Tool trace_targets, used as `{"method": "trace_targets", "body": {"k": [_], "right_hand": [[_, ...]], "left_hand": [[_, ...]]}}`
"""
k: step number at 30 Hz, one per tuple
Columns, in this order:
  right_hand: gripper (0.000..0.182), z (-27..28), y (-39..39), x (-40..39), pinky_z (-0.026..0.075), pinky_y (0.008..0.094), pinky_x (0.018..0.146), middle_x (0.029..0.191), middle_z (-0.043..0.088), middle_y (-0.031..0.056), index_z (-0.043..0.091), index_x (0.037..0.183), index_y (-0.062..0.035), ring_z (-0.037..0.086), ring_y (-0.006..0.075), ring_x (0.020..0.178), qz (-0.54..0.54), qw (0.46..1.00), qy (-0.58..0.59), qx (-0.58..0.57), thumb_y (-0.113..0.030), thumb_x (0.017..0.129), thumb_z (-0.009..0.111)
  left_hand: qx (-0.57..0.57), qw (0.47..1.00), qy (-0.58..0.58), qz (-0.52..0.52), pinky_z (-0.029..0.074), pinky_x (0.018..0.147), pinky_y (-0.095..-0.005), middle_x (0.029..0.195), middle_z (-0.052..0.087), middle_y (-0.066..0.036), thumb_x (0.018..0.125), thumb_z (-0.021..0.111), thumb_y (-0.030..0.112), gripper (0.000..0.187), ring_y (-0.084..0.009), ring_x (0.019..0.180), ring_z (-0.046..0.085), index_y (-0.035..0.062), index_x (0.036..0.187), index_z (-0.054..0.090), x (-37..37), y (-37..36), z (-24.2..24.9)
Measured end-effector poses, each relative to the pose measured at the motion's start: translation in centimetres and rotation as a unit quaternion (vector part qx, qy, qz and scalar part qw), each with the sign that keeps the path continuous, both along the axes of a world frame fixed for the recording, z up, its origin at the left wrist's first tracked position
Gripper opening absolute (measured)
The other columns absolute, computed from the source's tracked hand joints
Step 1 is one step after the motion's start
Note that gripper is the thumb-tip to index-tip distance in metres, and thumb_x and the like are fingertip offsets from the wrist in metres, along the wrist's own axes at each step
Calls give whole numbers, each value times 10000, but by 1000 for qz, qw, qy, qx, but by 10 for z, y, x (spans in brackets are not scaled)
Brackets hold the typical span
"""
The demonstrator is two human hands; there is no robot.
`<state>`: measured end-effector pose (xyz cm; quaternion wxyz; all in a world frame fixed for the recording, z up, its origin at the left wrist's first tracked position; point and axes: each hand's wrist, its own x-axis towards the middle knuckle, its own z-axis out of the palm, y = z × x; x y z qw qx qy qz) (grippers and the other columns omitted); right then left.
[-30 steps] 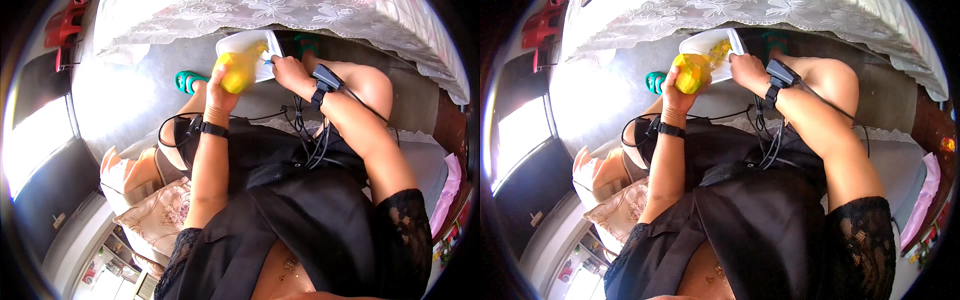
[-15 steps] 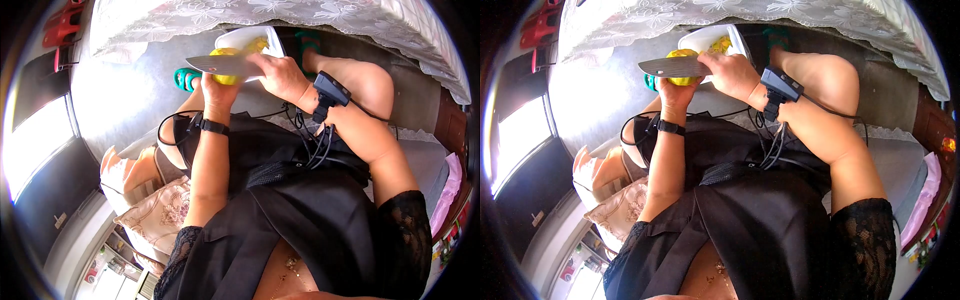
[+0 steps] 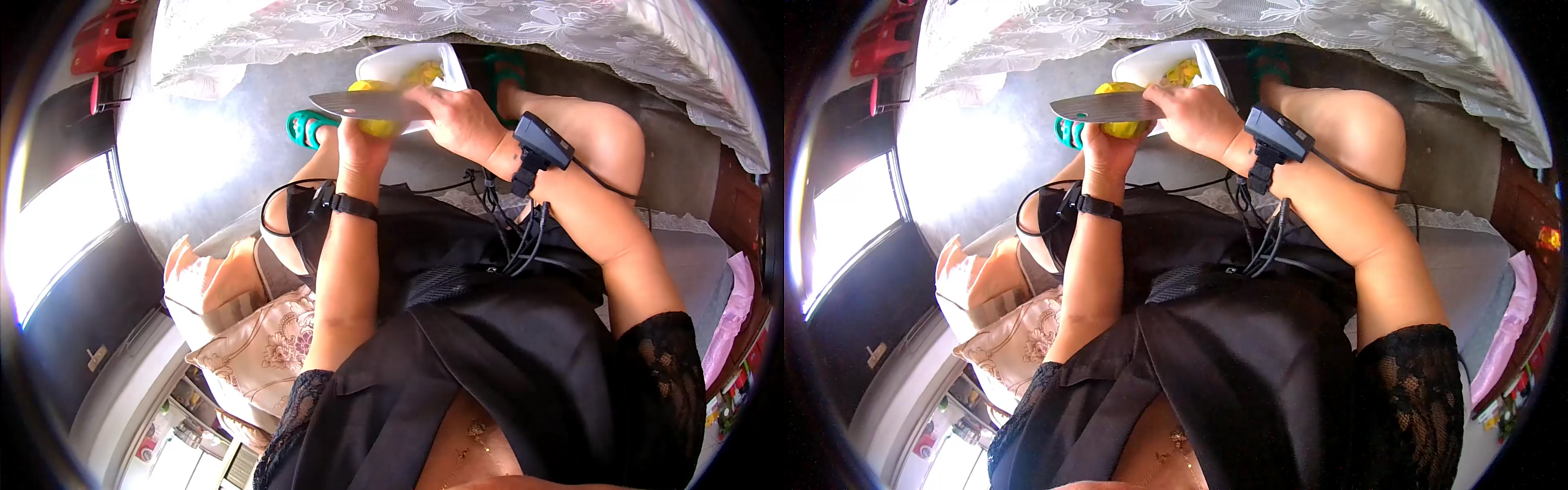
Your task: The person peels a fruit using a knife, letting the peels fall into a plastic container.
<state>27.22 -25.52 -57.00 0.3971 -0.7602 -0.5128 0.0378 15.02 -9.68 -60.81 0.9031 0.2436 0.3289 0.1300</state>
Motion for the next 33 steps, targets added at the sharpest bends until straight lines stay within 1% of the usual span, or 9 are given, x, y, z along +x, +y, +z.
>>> {"method": "trace_targets", "body": {"k": [2,5,8,13,15,18,24,28,33], "right_hand": [[314,-7,-1,2,593,459,709,889,717,170,603,1129,-82,708,365,793,-13,1000,-3,8,-89,824,678],[226,-35,-4,17,580,484,700,847,712,188,621,1074,-66,702,384,764,-70,975,30,-210,-106,853,644],[184,-30,-8,18,570,489,692,835,709,194,637,1050,-59,692,397,750,-75,980,59,-175,-126,879,623],[295,2,-1,-3,586,453,705,937,716,168,619,1132,-78,698,373,803,-33,998,42,-14,-97,842,672],[381,4,2,-4,596,428,718,989,712,155,598,1173,-89,702,358,832,-20,999,33,19,-76,807,704],[334,6,1,-6,591,415,702,1006,718,119,613,1131,-99,719,317,804,-22,999,15,34,-150,815,708],[262,-9,0,-6,582,449,675,917,718,150,626,1112,-83,713,337,753,-43,999,14,27,-151,859,633],[194,-35,-3,9,561,517,694,764,687,228,666,1027,-40,699,402,743,-125,962,122,-208,-139,884,579],[222,-33,-2,11,544,542,718,750,666,256,673,1069,-48,671,447,753,-128,966,146,-170,-154,894,587]], "left_hand": [[-15,999,-26,-15,450,997,-559,1360,573,-151,930,562,463,535,-349,1233,550,114,1336,550,3,1,4],[5,999,-21,-35,445,994,-570,1322,588,-136,905,605,457,513,-344,1219,552,126,1295,564,9,-6,21],[-31,999,-28,-3,444,985,-580,1290,598,-122,885,639,448,496,-340,1209,550,129,1258,570,9,-7,27],[-17,998,-58,11,374,1091,-585,1412,538,-140,951,477,562,622,-342,1315,485,130,1396,519,7,-3,19],[-41,997,-67,23,366,1097,-589,1415,536,-141,949,468,571,631,-343,1321,480,125,1392,521,5,-3,21],[-52,996,-62,45,359,1103,-587,1413,537,-141,942,465,580,642,-343,1318,480,123,1390,524,7,-5,21],[-31,998,-49,19,377,1076,-571,1398,545,-137,909,535,583,655,-336,1294,494,128,1379,533,9,-4,18],[-51,996,-68,35,437,998,-567,1361,547,-140,845,676,561,666,-345,1264,501,149,1351,544,10,-5,31],[-153,981,-110,34,503,922,-486,1376,498,-178,848,639,631,751,-385,1235,485,121,1382,504,7,-3,30]]}}
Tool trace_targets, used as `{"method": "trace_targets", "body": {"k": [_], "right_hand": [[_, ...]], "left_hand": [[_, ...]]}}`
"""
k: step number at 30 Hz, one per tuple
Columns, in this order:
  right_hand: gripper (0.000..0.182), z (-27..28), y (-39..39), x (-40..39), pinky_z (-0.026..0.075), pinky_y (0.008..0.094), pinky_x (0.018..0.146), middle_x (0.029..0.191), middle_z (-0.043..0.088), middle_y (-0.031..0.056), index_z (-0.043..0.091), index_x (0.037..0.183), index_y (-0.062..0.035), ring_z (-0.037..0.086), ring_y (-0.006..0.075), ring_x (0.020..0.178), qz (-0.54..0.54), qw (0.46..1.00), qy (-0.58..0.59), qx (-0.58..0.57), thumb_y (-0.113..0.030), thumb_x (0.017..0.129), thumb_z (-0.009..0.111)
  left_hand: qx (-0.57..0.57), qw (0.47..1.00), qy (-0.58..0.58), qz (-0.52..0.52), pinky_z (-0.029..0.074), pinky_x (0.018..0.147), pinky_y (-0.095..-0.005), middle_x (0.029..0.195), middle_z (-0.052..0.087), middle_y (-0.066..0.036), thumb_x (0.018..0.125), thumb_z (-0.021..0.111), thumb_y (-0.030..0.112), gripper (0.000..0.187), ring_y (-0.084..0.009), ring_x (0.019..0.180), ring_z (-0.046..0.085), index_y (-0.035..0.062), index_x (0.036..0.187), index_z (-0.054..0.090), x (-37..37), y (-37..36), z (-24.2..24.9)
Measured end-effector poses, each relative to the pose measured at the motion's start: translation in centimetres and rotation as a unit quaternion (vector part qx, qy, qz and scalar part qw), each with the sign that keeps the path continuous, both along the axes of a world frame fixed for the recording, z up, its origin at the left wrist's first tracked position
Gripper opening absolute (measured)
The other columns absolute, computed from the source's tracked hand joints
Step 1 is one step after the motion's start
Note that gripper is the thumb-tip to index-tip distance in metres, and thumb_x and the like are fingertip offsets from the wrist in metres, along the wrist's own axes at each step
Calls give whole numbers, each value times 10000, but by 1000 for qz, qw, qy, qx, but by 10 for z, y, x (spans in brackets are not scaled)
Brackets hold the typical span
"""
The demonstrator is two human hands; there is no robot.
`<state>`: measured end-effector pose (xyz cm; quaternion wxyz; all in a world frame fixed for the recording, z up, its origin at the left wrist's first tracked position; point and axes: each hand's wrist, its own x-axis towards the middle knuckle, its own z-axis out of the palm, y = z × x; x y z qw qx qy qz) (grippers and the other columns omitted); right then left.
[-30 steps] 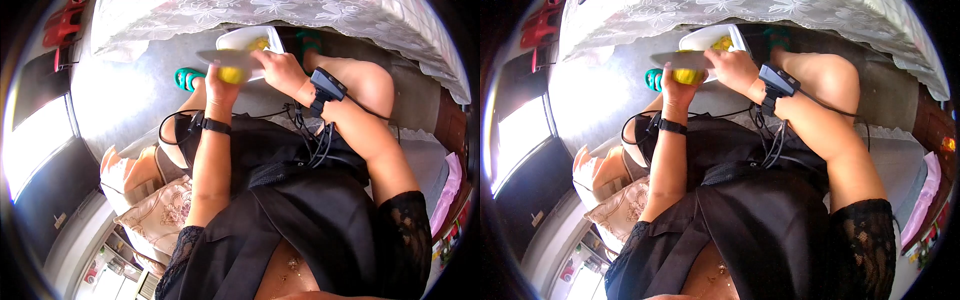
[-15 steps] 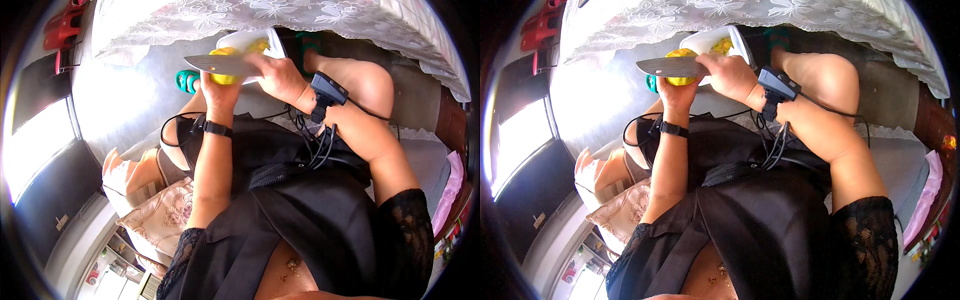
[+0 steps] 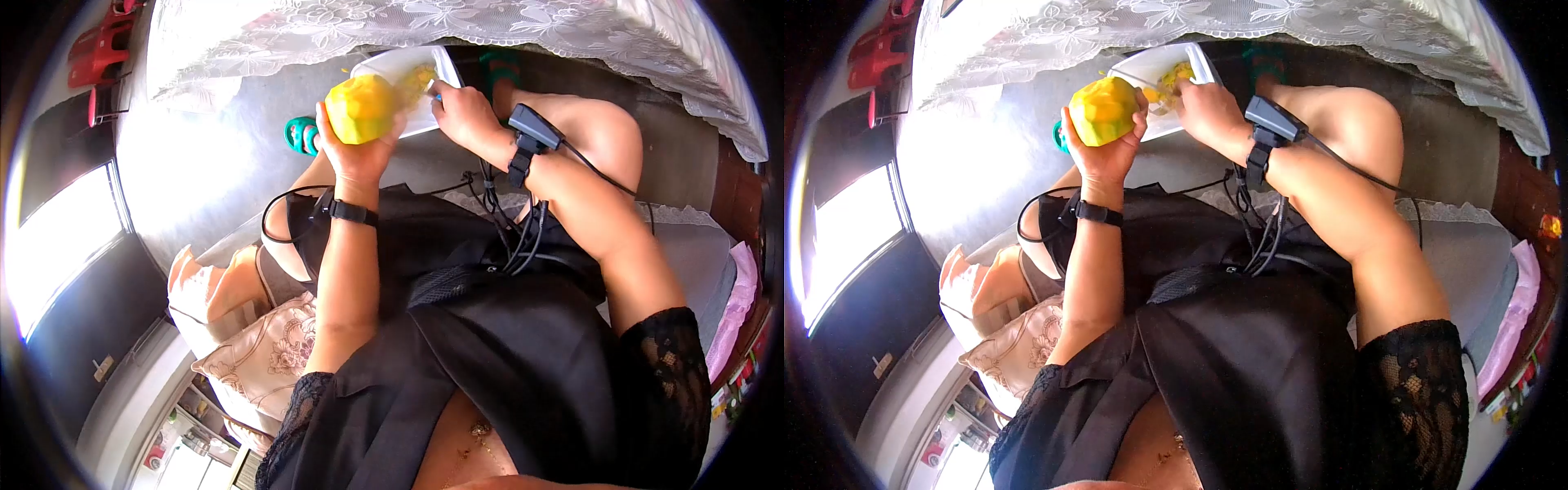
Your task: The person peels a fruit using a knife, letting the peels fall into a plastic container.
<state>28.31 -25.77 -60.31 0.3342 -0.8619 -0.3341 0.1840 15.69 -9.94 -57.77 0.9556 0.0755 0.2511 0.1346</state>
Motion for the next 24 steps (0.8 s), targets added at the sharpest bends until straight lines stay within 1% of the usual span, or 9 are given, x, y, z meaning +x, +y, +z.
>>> {"method": "trace_targets", "body": {"k": [1,2,5,12,17,18,19,21,24], "right_hand": [[227,0,0,-1,546,541,721,748,664,258,671,1074,-47,671,447,753,-4,1000,3,3,-160,896,588],[232,0,2,2,547,539,723,746,662,259,670,1080,-45,671,447,753,-8,1000,4,8,-165,898,590],[241,0,6,7,549,539,733,760,668,261,668,1086,-38,674,447,767,-7,1000,12,0,-178,905,591],[283,8,6,10,552,539,772,841,702,249,643,1085,-15,683,452,820,-5,997,14,-77,-226,900,607],[323,9,4,17,548,537,802,897,713,242,619,1096,-1,689,445,865,36,994,26,-105,-252,895,584],[330,12,4,19,546,538,809,911,714,242,616,1097,1,690,442,877,47,992,25,-118,-257,894,578],[342,14,3,20,548,531,824,927,716,245,617,1098,7,693,441,894,51,990,29,-128,-256,880,585],[367,18,0,21,552,516,854,958,718,252,617,1099,18,700,438,927,63,987,33,-145,-254,852,600],[426,13,-2,20,549,510,867,998,717,251,613,1177,-8,694,429,959,86,990,29,-108,-268,839,602]], "left_hand": [[-12,1000,-10,-3,514,906,-468,1377,488,-183,848,632,642,769,-391,1229,482,113,1389,494,-1,0,1],[33,999,-13,-7,534,866,-437,1372,469,-207,846,620,664,835,-386,1223,475,72,1412,457,0,0,5],[-26,995,-79,-60,544,835,-433,1375,448,-241,842,615,679,890,-387,1218,476,39,1431,426,-5,8,3],[40,998,-40,-39,535,931,-494,1435,407,-282,827,612,709,960,-404,1248,468,23,1461,392,-5,11,4],[79,996,-45,3,485,1013,-523,1443,403,-281,815,633,706,994,-403,1289,453,-7,1459,381,-3,19,45],[28,992,-123,-6,458,1047,-520,1440,404,-274,798,683,658,980,-401,1293,447,-15,1448,391,-6,28,54],[18,992,-112,57,436,1069,-510,1432,402,-275,771,745,580,960,-404,1293,437,-13,1441,396,-3,32,69],[-7,980,-194,38,441,1050,-528,1420,418,-282,777,712,631,933,-438,1287,440,17,1422,434,-10,53,93],[53,966,-244,59,425,1058,-531,1402,428,-275,775,719,604,916,-436,1281,435,19,1420,436,-26,68,126]]}}
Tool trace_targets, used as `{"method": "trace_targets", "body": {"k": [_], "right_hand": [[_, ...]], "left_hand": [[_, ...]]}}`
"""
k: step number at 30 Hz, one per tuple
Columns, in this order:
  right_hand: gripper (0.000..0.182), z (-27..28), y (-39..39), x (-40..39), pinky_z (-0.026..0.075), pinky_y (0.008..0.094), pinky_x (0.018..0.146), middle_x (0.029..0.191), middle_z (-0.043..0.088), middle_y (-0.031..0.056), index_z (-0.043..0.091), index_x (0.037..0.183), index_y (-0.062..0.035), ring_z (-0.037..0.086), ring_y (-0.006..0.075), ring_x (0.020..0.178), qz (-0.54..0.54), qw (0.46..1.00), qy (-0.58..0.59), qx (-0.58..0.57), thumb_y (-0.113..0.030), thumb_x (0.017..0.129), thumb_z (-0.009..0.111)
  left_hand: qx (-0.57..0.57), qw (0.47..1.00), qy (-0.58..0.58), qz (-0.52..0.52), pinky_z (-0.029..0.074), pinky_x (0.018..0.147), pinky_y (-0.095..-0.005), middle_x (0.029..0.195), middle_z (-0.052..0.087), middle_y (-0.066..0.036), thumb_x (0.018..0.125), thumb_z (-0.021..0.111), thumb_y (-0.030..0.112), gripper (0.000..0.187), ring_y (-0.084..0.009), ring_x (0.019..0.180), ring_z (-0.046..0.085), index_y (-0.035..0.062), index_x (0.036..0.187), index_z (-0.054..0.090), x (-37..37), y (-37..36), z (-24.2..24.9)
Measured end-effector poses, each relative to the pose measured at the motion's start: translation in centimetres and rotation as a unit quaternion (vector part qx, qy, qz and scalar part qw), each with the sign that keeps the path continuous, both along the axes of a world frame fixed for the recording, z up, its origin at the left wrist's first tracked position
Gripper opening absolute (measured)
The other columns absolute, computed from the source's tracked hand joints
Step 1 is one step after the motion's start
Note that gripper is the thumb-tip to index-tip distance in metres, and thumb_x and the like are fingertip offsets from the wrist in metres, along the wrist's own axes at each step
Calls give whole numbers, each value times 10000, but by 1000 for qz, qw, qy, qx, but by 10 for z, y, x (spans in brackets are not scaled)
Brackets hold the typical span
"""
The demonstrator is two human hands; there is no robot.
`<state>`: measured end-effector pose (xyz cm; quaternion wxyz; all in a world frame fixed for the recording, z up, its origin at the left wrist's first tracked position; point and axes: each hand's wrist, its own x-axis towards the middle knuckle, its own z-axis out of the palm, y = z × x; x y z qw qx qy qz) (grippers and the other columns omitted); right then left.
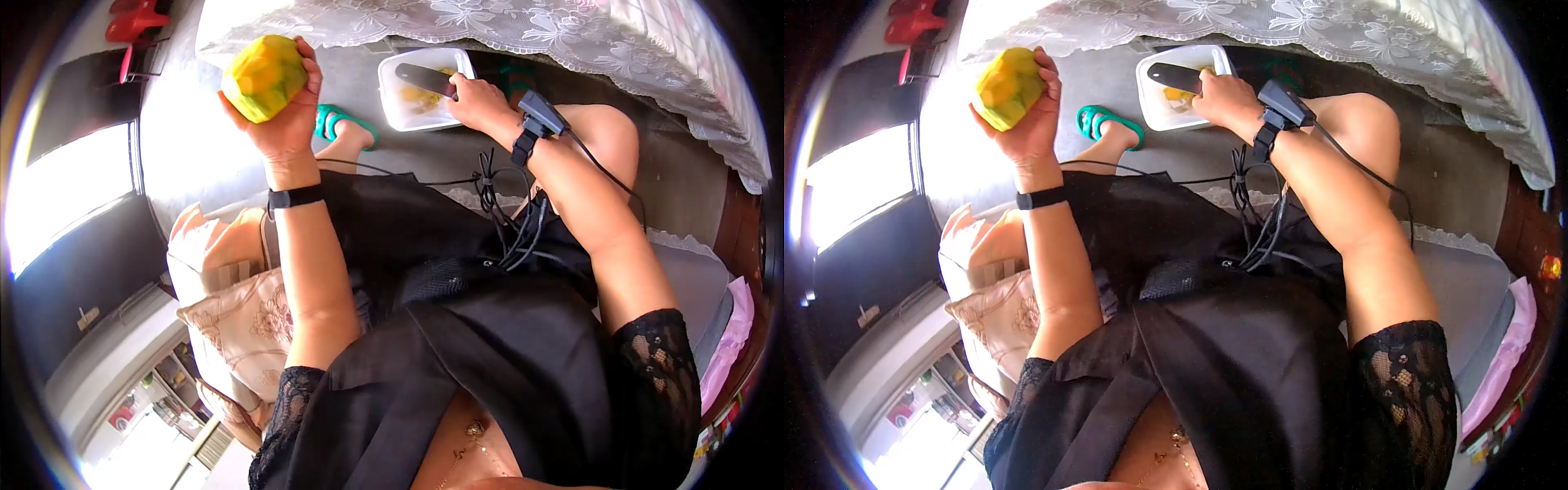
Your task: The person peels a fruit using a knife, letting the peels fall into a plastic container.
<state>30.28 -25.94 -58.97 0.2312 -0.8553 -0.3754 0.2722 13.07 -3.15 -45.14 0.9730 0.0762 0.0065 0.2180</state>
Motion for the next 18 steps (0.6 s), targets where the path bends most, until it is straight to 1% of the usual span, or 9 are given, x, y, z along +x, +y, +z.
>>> {"method": "trace_targets", "body": {"k": [3,5,7,8,11,12,13,15,18], "right_hand": [[414,-4,-4,3,550,495,860,1008,721,227,624,1179,-45,692,421,959,22,998,-17,58,-273,834,642],[411,7,-9,6,550,487,856,1004,721,219,629,1170,-52,693,413,958,51,994,-9,93,-279,831,671],[404,25,-12,9,547,454,861,1025,721,206,628,1166,-62,692,396,970,72,993,-14,94,-274,830,704],[423,39,-11,4,546,415,847,1015,720,192,610,1232,-86,699,348,940,81,987,-14,138,-232,847,707],[485,81,-4,-14,541,372,841,1018,712,167,568,1334,-118,697,280,919,95,973,-49,203,-184,875,710],[499,96,2,-22,540,371,845,1024,709,161,556,1352,-122,693,269,923,97,970,-66,213,-181,881,711],[517,110,10,-30,538,390,857,1045,701,171,539,1370,-129,692,300,960,99,972,-54,208,-181,885,713],[514,127,31,-47,536,452,887,1116,688,229,509,1348,-118,657,418,1038,121,961,-107,226,-162,877,708],[535,133,74,-62,540,463,888,1202,660,219,486,1369,-148,650,419,1052,190,929,-189,254,-165,881,704]], "left_hand": [[37,999,-2,26,417,1074,-507,1414,395,-302,770,735,541,885,-432,1295,416,-3,1403,441,-21,-6,26],[43,998,-36,3,378,1096,-537,1423,387,-309,818,647,608,883,-456,1318,396,22,1435,412,-37,-10,31],[57,998,-29,-19,373,1094,-557,1449,375,-293,832,644,586,879,-442,1327,397,38,1466,381,-49,-11,36],[95,992,54,58,476,1015,-539,1345,568,-211,904,540,677,795,-424,1238,528,47,1388,519,-48,-29,49],[65,986,114,99,497,958,-519,1271,608,-209,905,556,654,747,-431,1164,560,49,1343,554,-48,-43,53],[52,993,88,66,500,954,-529,1265,614,-208,913,541,651,720,-441,1161,566,64,1330,567,-50,-42,50],[99,995,-24,-22,500,955,-548,1297,609,-196,932,523,630,682,-447,1177,566,78,1328,573,-53,-31,34],[76,996,35,10,504,944,-560,1331,603,-176,949,498,616,663,-454,1211,556,85,1340,571,-56,-32,33],[125,988,82,29,472,985,-600,1368,590,-157,952,494,623,647,-435,1264,540,135,1373,561,-63,-8,24]]}}
